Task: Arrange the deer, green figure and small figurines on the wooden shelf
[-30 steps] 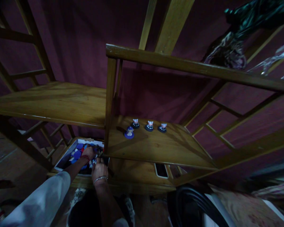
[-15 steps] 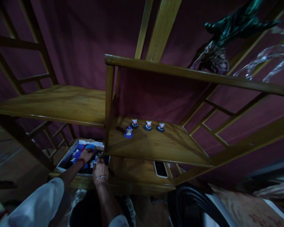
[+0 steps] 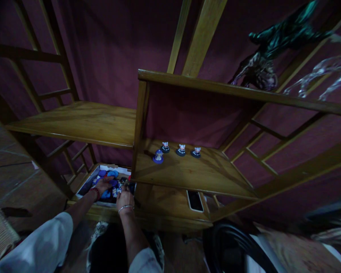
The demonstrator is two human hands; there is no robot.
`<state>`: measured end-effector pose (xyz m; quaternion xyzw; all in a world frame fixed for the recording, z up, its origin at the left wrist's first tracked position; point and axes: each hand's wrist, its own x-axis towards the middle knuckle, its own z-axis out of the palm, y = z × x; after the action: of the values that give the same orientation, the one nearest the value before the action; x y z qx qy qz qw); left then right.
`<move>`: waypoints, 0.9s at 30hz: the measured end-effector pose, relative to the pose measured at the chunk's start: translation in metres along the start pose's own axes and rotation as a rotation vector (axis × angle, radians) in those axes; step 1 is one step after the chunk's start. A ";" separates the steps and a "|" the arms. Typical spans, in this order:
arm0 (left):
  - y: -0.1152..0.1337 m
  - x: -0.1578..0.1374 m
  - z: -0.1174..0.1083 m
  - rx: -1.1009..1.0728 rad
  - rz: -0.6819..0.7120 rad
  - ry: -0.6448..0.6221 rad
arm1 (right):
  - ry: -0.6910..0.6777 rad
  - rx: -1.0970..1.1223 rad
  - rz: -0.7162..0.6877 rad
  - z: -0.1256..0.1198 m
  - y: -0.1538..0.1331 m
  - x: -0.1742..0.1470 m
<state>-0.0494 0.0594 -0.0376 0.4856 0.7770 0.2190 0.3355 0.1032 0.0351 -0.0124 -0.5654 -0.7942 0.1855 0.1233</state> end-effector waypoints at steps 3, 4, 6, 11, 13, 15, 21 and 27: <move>0.004 -0.008 -0.002 -0.102 0.006 -0.010 | 0.008 0.034 0.013 -0.001 0.000 0.002; 0.005 -0.010 -0.003 -0.130 0.006 -0.013 | 0.018 0.048 0.017 -0.001 0.001 0.002; 0.009 -0.015 -0.004 -0.177 0.006 -0.015 | 0.040 0.078 0.033 -0.001 0.001 0.004; 0.013 -0.028 -0.004 -0.255 -0.012 -0.006 | 0.051 0.136 0.067 -0.001 0.001 0.007; 0.013 -0.031 -0.004 -0.270 -0.020 -0.004 | 0.051 0.149 0.085 -0.003 0.000 0.006; 0.012 -0.033 -0.005 -0.275 -0.026 -0.006 | 0.052 0.161 0.113 -0.005 -0.001 0.004; 0.012 -0.035 -0.006 -0.281 0.007 -0.036 | 0.054 0.183 0.167 -0.007 0.000 0.002; 0.016 -0.047 -0.009 -0.287 0.062 -0.059 | 0.035 0.391 0.211 0.001 0.004 0.001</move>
<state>-0.0322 0.0236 -0.0067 0.4626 0.7123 0.3236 0.4171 0.1058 0.0375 -0.0149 -0.6138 -0.6773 0.3380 0.2245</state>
